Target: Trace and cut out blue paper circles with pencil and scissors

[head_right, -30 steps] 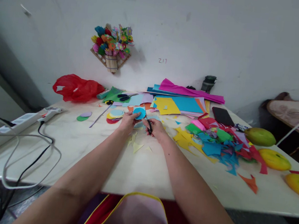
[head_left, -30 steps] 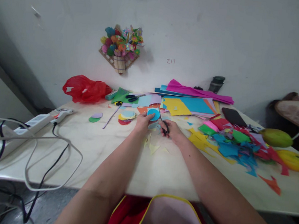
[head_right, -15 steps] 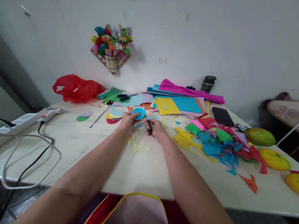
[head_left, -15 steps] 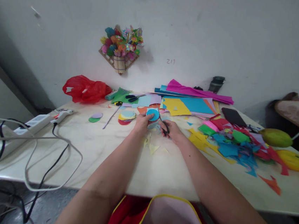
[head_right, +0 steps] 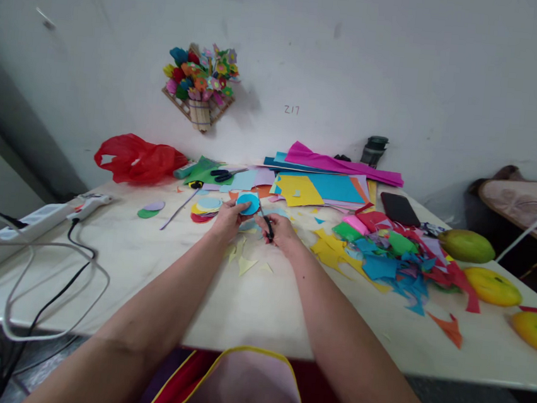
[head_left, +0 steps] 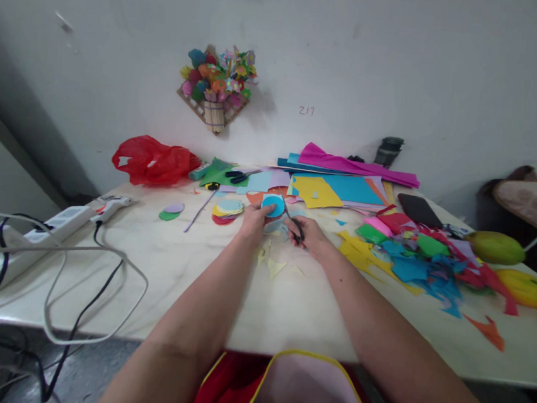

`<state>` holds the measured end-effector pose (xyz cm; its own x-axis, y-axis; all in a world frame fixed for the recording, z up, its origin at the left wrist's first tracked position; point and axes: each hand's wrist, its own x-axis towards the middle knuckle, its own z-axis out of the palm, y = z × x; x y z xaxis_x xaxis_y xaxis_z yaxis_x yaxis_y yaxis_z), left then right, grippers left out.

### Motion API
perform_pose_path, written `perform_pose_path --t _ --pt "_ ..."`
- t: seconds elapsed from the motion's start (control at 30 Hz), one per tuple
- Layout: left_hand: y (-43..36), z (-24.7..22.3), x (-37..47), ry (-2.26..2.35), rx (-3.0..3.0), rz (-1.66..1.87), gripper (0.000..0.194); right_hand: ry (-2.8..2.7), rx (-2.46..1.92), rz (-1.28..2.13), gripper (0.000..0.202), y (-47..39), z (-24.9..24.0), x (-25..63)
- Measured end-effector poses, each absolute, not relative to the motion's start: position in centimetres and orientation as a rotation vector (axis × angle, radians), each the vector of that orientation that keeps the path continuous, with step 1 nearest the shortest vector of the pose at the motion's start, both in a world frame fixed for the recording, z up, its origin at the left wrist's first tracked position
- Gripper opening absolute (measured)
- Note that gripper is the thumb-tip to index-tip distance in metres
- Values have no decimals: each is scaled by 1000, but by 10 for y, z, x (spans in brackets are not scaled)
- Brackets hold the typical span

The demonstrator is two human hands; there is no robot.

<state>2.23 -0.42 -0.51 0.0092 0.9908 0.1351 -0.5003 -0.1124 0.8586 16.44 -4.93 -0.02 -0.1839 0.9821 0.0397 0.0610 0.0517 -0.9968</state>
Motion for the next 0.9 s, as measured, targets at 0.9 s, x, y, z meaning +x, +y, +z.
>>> perform_pose_path --t 0.9 --pt "-2 -6 21 698 923 1492 28 -1330 -1164 1337 17 -57 12 161"
